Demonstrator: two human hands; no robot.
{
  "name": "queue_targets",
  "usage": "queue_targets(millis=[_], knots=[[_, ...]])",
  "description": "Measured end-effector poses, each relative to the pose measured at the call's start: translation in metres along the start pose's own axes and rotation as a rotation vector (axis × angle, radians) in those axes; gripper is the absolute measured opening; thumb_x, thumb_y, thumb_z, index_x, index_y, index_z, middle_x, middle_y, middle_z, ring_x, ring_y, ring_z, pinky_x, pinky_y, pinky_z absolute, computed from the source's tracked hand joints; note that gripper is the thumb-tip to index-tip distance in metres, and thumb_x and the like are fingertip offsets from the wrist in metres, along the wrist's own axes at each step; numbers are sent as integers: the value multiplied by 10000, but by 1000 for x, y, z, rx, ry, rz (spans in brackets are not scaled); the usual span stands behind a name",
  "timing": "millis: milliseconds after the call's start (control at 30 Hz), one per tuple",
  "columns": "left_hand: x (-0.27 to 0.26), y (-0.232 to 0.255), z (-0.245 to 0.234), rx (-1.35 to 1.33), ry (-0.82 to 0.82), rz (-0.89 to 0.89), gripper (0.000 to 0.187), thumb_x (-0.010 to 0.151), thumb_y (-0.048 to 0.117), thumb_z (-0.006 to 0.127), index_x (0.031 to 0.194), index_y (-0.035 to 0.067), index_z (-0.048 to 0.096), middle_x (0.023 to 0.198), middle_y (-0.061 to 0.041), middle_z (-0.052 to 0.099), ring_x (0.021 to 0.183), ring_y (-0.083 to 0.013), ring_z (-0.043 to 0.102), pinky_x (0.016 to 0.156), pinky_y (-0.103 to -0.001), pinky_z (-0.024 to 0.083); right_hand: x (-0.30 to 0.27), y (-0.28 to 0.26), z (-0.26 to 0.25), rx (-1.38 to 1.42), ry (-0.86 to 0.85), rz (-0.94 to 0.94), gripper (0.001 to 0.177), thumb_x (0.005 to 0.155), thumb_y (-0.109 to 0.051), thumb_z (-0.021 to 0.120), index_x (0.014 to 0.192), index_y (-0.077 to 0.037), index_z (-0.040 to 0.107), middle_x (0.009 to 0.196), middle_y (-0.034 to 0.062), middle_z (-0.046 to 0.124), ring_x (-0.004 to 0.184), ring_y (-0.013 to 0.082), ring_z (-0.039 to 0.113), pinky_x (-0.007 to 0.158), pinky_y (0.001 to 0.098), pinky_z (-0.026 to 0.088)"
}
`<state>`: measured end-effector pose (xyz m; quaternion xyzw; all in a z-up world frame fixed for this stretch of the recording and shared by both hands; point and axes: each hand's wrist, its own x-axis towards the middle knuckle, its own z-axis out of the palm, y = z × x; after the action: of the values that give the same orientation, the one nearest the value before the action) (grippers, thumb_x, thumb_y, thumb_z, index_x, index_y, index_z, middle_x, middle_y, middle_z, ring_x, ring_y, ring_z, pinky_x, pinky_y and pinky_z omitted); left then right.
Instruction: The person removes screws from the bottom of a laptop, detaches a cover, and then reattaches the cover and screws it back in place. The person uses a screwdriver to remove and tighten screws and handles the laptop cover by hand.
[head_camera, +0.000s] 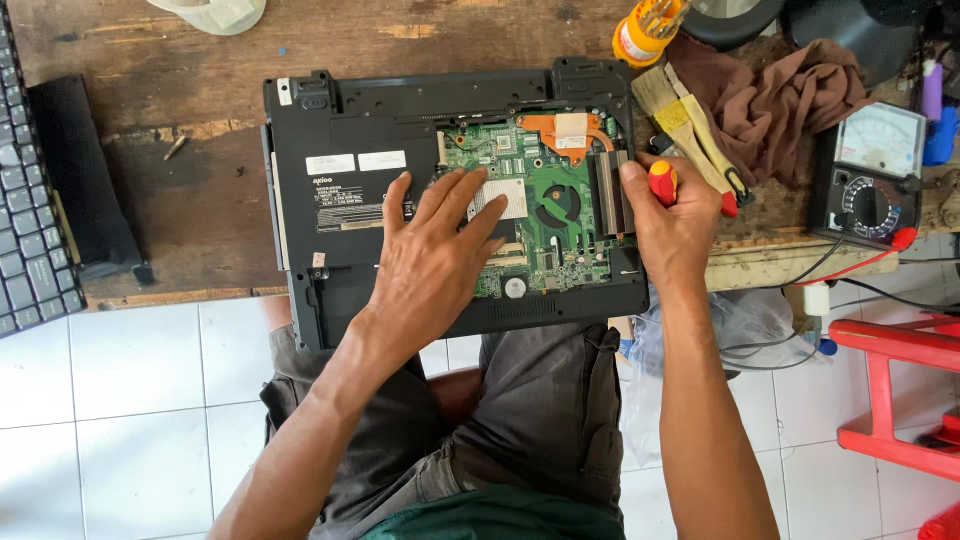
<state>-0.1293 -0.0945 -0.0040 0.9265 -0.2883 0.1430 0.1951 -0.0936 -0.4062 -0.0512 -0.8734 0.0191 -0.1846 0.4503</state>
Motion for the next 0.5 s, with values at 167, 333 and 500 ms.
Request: queue_targets(millis=[167, 333, 500], knots=[[7, -5, 7, -112, -19, -60, 347, 1079, 275, 746, 1383, 110, 768, 1412, -145, 673, 1426, -325, 556, 1231, -708, 221, 0, 5, 1, 72, 31, -35, 235, 1127, -163, 860, 1183, 61, 817, 953, 201, 742, 974, 190, 638, 834, 374, 514], [9, -6, 7, -114, -14, -72, 330, 1051, 223, 789, 1366, 124, 779, 1363, -118, 677, 1387, -307, 557, 1220, -690, 224, 0, 7, 2, 69, 37, -54, 227, 1126, -144, 857, 1167, 75, 815, 926, 214, 718, 962, 213, 643, 829, 384, 508], [11, -11, 14, -83, 49, -55, 216, 1076, 168, 770, 1284, 125, 811, 1272, -94, 727, 1303, -265, 615, 1217, -644, 263, 0, -2, 0, 59, 29, -76, 223, 1130, -118, 852, 1171, 96, 804, 951, 256, 728, 960, 239, 664, 844, 422, 527]])
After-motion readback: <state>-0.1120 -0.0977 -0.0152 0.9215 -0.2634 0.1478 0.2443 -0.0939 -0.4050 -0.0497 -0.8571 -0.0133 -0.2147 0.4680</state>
